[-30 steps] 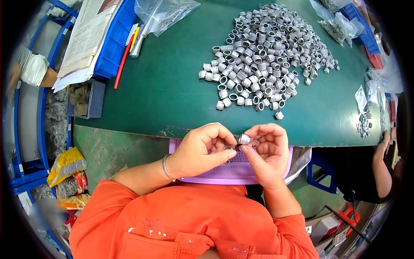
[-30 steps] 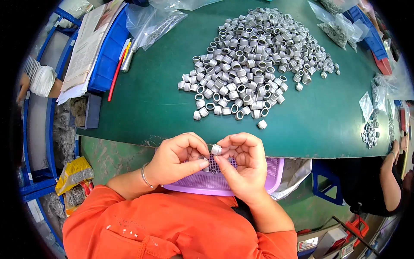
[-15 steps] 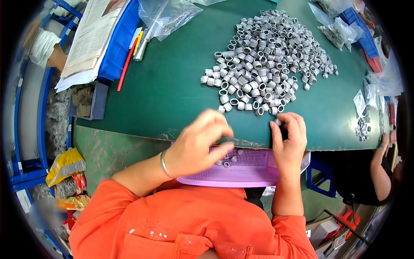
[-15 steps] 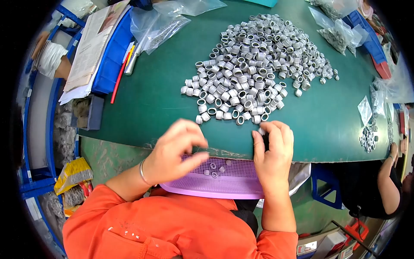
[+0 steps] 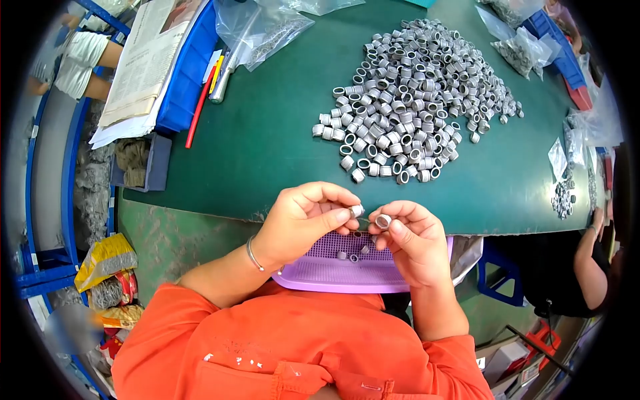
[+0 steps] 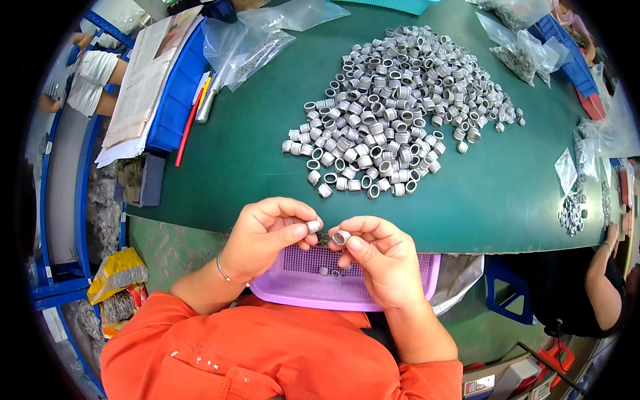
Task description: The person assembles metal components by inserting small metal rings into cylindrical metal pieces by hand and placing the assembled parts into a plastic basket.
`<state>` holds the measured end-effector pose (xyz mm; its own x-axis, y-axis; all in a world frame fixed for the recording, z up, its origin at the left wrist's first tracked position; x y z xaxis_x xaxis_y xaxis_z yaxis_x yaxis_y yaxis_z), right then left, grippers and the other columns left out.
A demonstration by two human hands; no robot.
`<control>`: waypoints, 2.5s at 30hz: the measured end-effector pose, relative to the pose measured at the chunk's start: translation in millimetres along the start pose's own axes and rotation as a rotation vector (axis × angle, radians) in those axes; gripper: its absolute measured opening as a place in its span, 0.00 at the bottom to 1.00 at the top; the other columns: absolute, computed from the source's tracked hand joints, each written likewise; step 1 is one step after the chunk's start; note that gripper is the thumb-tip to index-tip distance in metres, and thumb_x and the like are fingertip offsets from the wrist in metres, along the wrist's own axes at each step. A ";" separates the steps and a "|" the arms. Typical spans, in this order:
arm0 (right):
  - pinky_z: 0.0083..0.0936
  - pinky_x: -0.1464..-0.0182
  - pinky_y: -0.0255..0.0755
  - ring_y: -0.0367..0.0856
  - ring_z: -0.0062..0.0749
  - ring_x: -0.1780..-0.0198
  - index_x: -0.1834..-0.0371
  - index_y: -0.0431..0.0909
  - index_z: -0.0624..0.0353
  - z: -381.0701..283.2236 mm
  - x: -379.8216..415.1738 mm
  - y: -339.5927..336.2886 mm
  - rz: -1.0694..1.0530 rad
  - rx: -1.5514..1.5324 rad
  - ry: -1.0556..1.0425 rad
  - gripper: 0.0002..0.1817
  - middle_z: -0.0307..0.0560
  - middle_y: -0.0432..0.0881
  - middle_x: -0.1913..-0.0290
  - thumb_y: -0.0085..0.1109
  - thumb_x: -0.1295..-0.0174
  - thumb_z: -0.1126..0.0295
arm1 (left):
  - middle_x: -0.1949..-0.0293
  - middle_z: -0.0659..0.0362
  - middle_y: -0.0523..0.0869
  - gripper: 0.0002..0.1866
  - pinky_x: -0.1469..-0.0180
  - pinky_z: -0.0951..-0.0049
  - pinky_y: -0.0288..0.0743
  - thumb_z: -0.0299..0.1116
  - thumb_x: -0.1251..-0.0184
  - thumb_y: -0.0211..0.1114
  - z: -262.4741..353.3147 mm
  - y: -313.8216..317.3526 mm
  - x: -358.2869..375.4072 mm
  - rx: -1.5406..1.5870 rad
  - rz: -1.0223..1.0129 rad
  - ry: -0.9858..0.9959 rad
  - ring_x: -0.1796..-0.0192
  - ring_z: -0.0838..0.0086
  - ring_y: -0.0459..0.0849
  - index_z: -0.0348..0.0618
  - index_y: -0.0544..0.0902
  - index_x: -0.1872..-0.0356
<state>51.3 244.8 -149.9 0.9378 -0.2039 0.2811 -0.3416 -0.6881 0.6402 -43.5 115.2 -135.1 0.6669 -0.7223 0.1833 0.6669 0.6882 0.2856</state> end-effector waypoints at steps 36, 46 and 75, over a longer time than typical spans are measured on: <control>0.31 0.64 0.66 0.72 0.38 0.66 0.65 0.80 0.59 -35.9 -20.5 56.5 0.045 1.498 -0.975 0.10 0.41 0.75 0.67 0.64 0.53 0.80 | 0.67 0.55 0.81 0.03 0.68 0.79 0.79 0.17 0.43 0.64 16.3 13.1 13.4 -0.517 -0.156 0.211 0.70 0.76 0.84 0.32 0.83 0.67; 0.12 0.65 0.71 0.77 0.16 0.67 0.58 0.81 0.67 -22.3 -22.1 34.1 -0.112 0.444 -0.143 0.08 0.40 0.80 0.65 0.54 0.36 0.79 | 0.58 0.52 0.81 0.11 0.51 0.73 0.80 0.14 0.41 0.62 17.2 4.6 1.6 -0.161 -0.009 0.306 0.56 0.70 0.84 0.28 0.76 0.57; 0.23 0.65 0.80 0.84 0.30 0.64 0.59 0.78 0.67 -66.0 -82.6 51.2 -0.145 0.640 -0.194 0.10 0.46 0.82 0.64 0.55 0.43 0.87 | 0.71 0.55 0.82 0.04 0.68 0.70 0.77 0.23 0.47 0.67 35.1 -21.7 32.6 -0.834 0.348 0.736 0.70 0.63 0.82 0.38 0.81 0.70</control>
<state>-47.9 272.4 -93.1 0.9859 -0.1587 0.0529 -0.1633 -0.9818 0.0966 -47.9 74.3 -102.3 0.7062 -0.4600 -0.5382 0.2396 0.8706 -0.4297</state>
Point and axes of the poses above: each hand's wrist, its own x-axis away from the middle knuckle, its own y-axis out of the palm, z = x × y, the point moved 7 cm from there along -x, towards the middle knuckle
